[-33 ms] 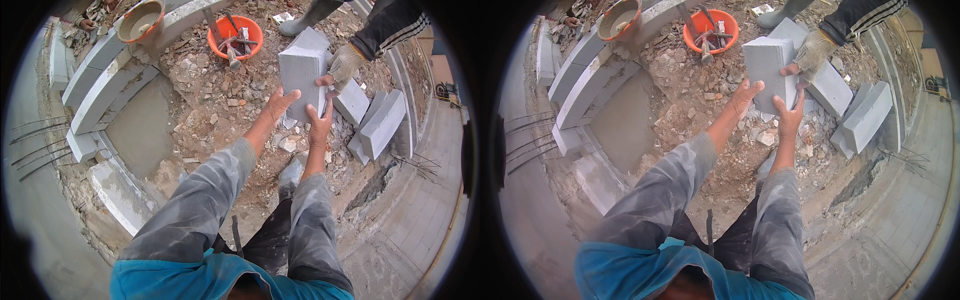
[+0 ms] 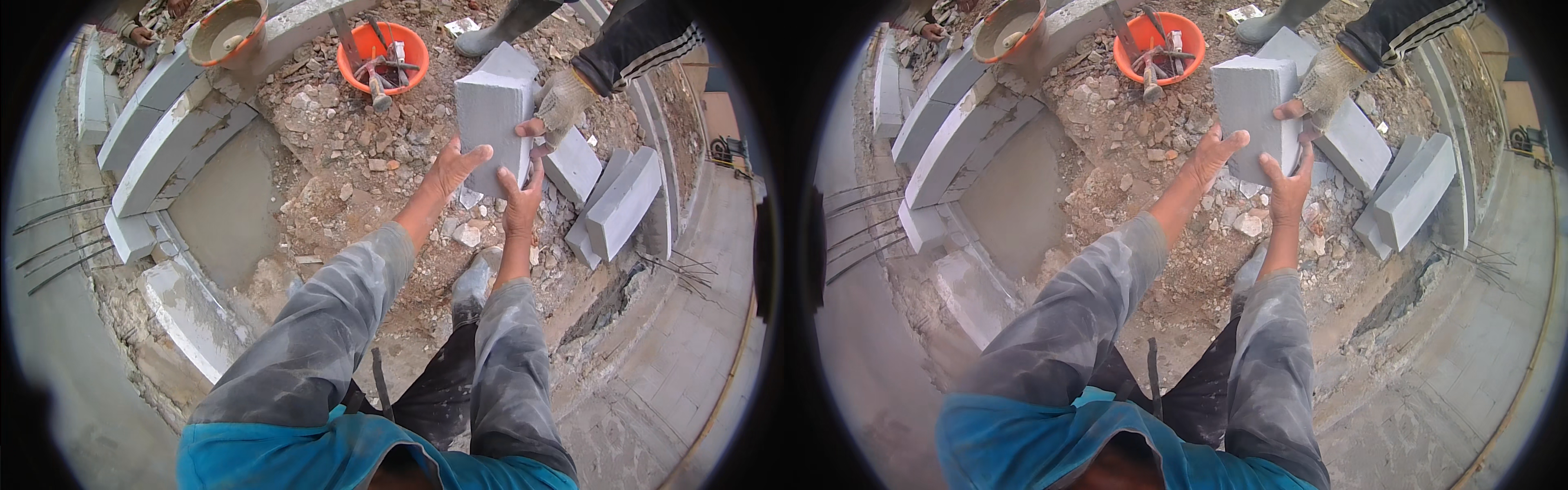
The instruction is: The person lays white concrete blocks onto a wet mortar bed to build a curved wall. They use a trowel to apply mortar, a hand saw to cut blocks, a tape measure to check dimensions, and a hammer to adjust block placement.
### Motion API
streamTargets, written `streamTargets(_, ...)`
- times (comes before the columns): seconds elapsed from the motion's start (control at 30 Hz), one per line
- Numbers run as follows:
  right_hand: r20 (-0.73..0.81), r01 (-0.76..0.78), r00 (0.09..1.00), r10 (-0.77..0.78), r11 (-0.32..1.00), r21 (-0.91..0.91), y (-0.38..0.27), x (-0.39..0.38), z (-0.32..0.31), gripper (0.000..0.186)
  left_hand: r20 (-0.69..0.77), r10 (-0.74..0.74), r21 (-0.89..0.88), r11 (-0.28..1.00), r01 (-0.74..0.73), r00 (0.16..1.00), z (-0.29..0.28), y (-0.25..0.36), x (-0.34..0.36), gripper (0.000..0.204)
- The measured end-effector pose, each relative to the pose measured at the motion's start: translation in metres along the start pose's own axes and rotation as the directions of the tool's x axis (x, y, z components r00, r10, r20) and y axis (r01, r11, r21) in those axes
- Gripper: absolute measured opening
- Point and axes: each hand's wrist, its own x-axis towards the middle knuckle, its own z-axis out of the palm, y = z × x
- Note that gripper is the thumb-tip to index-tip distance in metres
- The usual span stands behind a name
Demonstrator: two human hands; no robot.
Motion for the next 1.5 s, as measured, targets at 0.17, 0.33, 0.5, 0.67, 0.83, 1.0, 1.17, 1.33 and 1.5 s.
streamTargets(0.17,0.177,-0.222,0.971,0.16,0.88,0.42,-0.02,-0.062,0.015,0.086,0.021,0.205,0.341,0.919,-0.2,0.979,-0.024,0.012,-0.062,0.116)
streamTargets(0.33,0.236,-0.433,0.881,0.41,0.5,0.75,-0.03,-0.162,0.053,0.079,0.027,0.362,0.625,0.721,-0.299,0.932,-0.029,0.039,-0.166,0.119)
streamTargets(0.5,0.45,-0.621,0.732,0.511,0.229,0.75,0.0,-0.2,0.09,0.073,-0.009,0.292,0.88,0.457,-0.131,0.956,-0.062,0.031,-0.198,0.103)
streamTargets(0.67,0.537,-0.791,0.545,0.644,0.184,0.583,0.133,-0.195,0.109,0.077,-0.237,0.056,0.925,0.319,0.208,0.97,-0.113,-0.031,-0.152,0.104)
streamTargets(0.83,0.356,-0.431,0.354,0.865,0.488,-0.758,0.18,-0.147,0.074,0.069,-0.25,-0.021,0.968,0.002,0.25,0.968,-0.158,-0.126,-0.134,0.114)
streamTargets(1.0,0.223,-0.192,0.878,0.423,0.739,-0.646,0.008,0.02,0.032,0.073,-0.276,-0.128,0.961,-0.008,0.277,0.953,-0.175,-0.117,-0.142,0.104)
streamTargets(1.17,0.164,0.253,0.959,-0.23,0.441,-0.861,-0.149,0.21,-0.067,0.068,-0.235,-0.148,0.972,-0.047,0.23,0.961,-0.152,-0.117,-0.118,0.1)
streamTargets(1.33,0.294,0.335,0.788,-0.541,-0.025,-0.942,-0.248,0.228,-0.03,0.064,-0.171,-0.052,0.972,-0.174,0.16,0.984,-0.157,-0.103,-0.119,0.102)
streamTargets(1.5,0.362,0.276,0.779,-0.513,-0.239,-0.931,-0.282,0.225,-0.012,0.072,-0.161,-0.067,0.978,-0.148,0.149,0.985,-0.169,-0.103,-0.121,0.104)
